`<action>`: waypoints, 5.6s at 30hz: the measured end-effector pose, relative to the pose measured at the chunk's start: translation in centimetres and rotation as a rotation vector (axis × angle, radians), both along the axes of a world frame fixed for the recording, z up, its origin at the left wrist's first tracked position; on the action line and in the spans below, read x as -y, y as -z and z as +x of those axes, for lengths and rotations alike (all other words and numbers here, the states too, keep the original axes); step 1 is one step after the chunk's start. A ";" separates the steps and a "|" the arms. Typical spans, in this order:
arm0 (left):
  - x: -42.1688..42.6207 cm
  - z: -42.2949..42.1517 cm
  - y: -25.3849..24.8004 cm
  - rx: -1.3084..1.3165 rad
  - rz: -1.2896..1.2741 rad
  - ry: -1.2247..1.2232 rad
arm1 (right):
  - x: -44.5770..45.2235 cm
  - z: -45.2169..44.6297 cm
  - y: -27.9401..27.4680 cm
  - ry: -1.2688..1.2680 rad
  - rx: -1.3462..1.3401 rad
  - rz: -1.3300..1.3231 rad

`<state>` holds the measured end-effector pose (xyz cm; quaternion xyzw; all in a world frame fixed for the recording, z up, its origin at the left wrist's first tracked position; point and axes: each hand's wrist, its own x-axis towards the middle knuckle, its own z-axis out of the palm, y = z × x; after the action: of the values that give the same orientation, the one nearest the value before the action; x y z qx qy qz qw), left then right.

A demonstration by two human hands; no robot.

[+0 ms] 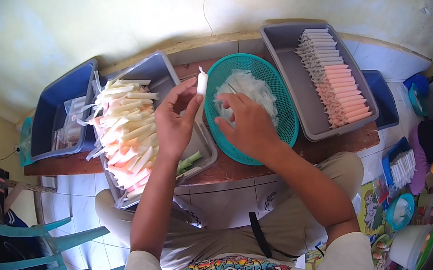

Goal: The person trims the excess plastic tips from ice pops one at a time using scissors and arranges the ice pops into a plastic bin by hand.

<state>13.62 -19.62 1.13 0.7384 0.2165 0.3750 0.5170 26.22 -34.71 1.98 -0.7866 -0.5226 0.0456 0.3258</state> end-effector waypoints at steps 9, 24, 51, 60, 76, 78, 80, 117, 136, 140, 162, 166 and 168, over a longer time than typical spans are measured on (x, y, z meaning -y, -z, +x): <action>-1.2 -2.8 -0.8 0.229 -0.308 0.004 | -6.0 -1.9 -1.4 -0.215 -0.280 0.423; -11.4 -7.3 -3.0 -0.121 0.097 -0.165 | -16.6 -1.1 -1.9 -0.249 0.120 0.364; -19.7 -5.1 2.2 -0.865 0.912 -0.120 | -29.1 0.3 6.6 -0.305 0.604 -0.006; -20.2 -5.0 3.2 -0.995 0.999 -0.080 | -29.1 -0.1 6.6 -0.315 0.576 -0.127; -19.7 -4.8 3.7 -0.976 1.019 -0.140 | -30.5 -0.4 7.6 -0.281 0.523 -0.258; -19.8 -4.9 3.9 -0.912 1.008 -0.161 | -30.6 -0.4 7.8 -0.291 0.514 -0.260; -19.8 -5.0 4.2 -0.858 1.038 -0.191 | -30.6 -0.4 8.0 -0.258 0.417 -0.248; -19.3 -5.1 3.8 -0.854 0.993 -0.198 | -27.3 -1.2 6.8 -0.369 0.043 -0.177; -19.5 -5.0 0.7 -0.477 0.817 -0.144 | -24.8 -0.8 3.5 -0.338 -0.124 0.142; -17.9 -4.6 -3.3 -0.437 0.746 -0.065 | -22.4 -0.3 0.6 -0.324 -0.231 0.254; -0.3 1.8 -1.3 0.057 0.257 0.201 | -3.2 5.4 -1.5 -0.246 -0.651 0.338; 0.0 2.4 0.5 -0.027 0.259 0.213 | -2.1 5.6 0.2 -0.200 -0.680 0.305; 0.4 2.4 1.5 -0.065 0.260 0.212 | -1.9 5.7 1.5 -0.163 -0.702 0.277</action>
<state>16.05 -20.04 -0.38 0.8295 0.1040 0.3191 0.4465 31.90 -32.85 0.52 -0.6276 -0.4414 0.2668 0.5832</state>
